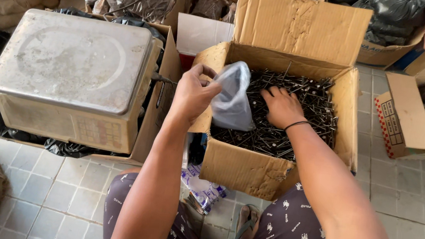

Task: The person picks up groups of screws from a large cardboard box and places them into a small plastic bag.

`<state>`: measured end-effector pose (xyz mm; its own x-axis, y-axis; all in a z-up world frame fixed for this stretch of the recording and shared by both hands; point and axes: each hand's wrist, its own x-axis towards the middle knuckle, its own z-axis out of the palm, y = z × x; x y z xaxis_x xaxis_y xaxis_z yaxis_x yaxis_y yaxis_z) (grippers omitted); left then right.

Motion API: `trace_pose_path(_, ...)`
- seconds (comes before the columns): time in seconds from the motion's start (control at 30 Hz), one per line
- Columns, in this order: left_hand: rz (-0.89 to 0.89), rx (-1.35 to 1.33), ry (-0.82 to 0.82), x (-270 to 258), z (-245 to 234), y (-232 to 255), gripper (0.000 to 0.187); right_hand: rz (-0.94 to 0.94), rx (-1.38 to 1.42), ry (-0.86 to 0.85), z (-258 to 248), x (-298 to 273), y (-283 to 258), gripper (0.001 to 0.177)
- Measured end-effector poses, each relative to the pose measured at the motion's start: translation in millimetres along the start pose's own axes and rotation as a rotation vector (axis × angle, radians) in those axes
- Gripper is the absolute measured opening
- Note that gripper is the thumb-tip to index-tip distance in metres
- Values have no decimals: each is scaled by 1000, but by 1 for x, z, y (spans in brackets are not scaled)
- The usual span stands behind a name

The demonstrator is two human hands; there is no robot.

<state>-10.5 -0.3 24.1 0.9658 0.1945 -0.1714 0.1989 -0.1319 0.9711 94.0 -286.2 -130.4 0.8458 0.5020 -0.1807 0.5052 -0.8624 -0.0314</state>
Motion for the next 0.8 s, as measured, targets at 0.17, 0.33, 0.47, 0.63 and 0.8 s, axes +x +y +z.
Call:
trace_pose_path(0.17, -8, 155, 0, -5, -9, 7, 30, -38, -127, 127, 34, 17, 9, 68)
trace_pose_path(0.33, -36, 196, 16, 10, -16, -12, 29, -15, -162, 147, 52, 37, 15, 69)
trace_pose_path(0.47, -15, 1, -28, 26, -15, -41, 25, -30, -196, 126, 46, 33, 11, 60)
trace_pose_path(0.63, 64, -278, -153, -9, 11, 7, 23, -30, -139, 88, 41, 25, 22, 56)
trace_pose_path(0.8, 180, -342, -274, -12, 53, 7, 11, 22, -118, 100, 5, 9, 18, 49)
